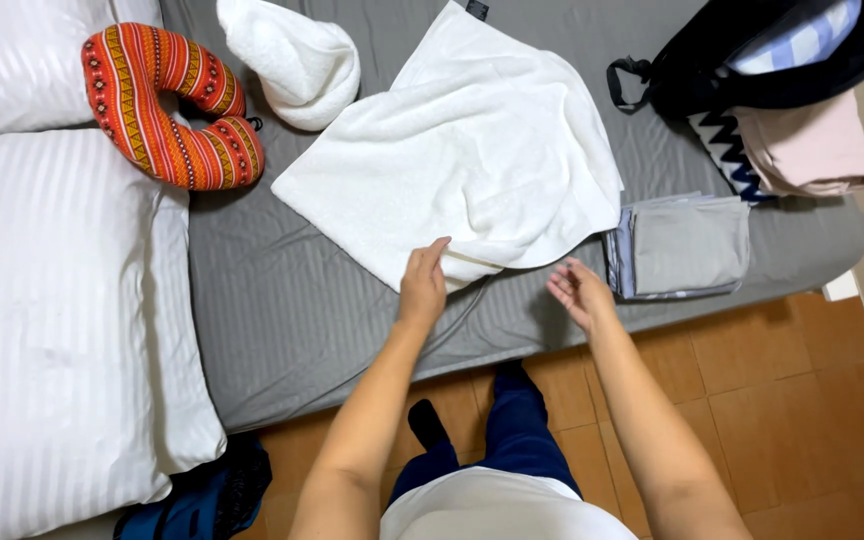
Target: Organizing and packing various items in a bedroom, including folding a towel and using a duster.
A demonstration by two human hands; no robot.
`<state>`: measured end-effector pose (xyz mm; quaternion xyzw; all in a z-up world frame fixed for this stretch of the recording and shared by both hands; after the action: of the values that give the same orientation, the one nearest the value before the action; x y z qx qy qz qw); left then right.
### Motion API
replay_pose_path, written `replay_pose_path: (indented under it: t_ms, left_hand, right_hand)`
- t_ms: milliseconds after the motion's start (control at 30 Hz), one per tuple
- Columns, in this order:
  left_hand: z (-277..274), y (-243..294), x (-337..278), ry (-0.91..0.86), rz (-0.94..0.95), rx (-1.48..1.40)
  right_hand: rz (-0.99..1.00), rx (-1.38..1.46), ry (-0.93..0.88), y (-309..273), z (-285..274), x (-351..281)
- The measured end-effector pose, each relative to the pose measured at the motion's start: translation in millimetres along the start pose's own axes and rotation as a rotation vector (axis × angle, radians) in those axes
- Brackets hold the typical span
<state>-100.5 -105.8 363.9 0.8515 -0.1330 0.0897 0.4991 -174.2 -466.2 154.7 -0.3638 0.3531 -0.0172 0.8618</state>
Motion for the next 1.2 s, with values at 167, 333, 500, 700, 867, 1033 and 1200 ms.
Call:
replay_pose_path:
  t_ms: [167, 333, 500, 700, 867, 1033, 1200]
  left_hand:
    - [48, -36, 57, -0.222, 0.050, 0.423]
    - [82, -95, 88, -0.333, -0.088, 0.662]
    - [84, -149, 82, -0.436, -0.275, 0.910]
    - [63, -173, 70, -0.395, -0.521, 0.967]
    - [48, -160, 67, -0.244, -0.569, 0.809]
    - [46, -85, 89, -0.318, -0.325, 0.595]
    - [41, -11, 95, -0.372, -0.185, 0.256]
  right_hand:
    - [0.123, 0.011, 0.334, -9, -121, 146]
    - [0.202, -0.046, 0.374, -68, -34, 139]
    - [0.046, 0.091, 0.274, -103, -17, 223]
    - [-0.599, -0.186, -0.091, -226, 75, 203]
    - [0.047, -0.425, 0.557, -134, -75, 272]
    - [0.191, -0.112, 0.500, -102, -79, 288]
    - [0.272, -0.026, 0.393, -88, -32, 263]
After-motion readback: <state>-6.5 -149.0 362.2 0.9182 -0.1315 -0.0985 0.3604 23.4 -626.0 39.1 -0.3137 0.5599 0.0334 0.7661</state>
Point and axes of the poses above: each hand's wrist, its own x-axis towards the middle knuckle, its own z-axis out of the palm, y = z × x, the point moved 8 cm from there along x, towards the middle knuckle, and after that the axes turned 6 degrees about x, right-handed, at the moved point
